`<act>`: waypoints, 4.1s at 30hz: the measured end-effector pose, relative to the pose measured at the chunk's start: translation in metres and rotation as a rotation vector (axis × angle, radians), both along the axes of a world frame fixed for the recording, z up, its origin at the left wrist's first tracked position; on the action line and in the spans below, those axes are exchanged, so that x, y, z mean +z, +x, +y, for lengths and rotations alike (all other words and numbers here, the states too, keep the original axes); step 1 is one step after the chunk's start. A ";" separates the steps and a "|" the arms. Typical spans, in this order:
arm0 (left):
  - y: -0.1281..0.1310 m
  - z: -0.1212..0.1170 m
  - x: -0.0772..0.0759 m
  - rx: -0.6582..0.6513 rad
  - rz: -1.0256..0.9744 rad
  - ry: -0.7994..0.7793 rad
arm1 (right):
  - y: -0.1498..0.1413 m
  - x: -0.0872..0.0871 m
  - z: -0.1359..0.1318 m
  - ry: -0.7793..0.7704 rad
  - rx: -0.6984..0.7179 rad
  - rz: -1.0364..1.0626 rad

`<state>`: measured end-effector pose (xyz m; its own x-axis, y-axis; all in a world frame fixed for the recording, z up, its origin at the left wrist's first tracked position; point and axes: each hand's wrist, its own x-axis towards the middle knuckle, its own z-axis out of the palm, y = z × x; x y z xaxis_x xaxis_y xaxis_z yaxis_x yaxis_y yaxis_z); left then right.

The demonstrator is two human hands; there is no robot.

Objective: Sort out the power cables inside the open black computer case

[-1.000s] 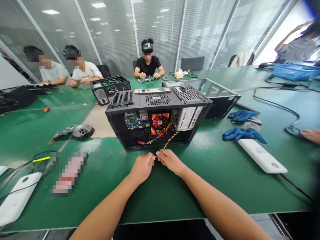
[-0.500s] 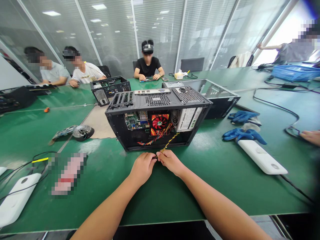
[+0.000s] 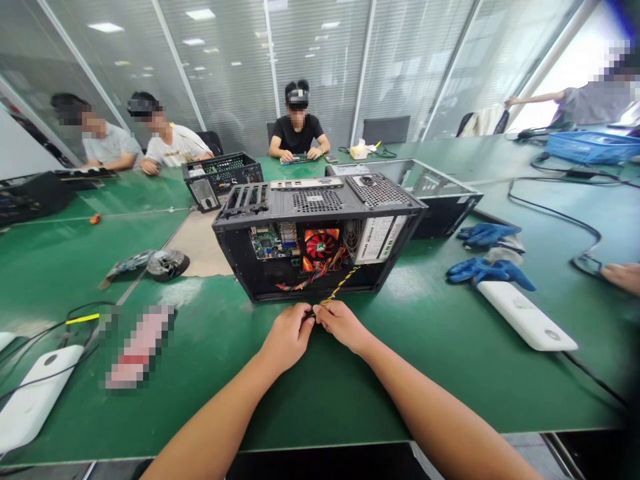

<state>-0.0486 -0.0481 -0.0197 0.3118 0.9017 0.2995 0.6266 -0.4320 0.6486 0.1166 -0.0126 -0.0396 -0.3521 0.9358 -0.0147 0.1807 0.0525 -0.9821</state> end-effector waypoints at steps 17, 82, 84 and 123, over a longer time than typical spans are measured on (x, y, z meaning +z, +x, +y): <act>0.003 0.004 0.003 0.000 -0.031 -0.126 | 0.001 0.001 0.000 0.052 -0.005 -0.117; -0.002 -0.002 0.002 -0.020 0.130 0.186 | -0.003 -0.002 -0.004 -0.168 -0.035 0.136; -0.002 -0.001 0.001 -0.024 0.140 0.169 | -0.003 -0.003 -0.004 -0.162 -0.030 0.132; 0.002 0.002 0.004 0.087 -0.085 -0.181 | -0.001 0.004 -0.005 -0.081 0.006 0.082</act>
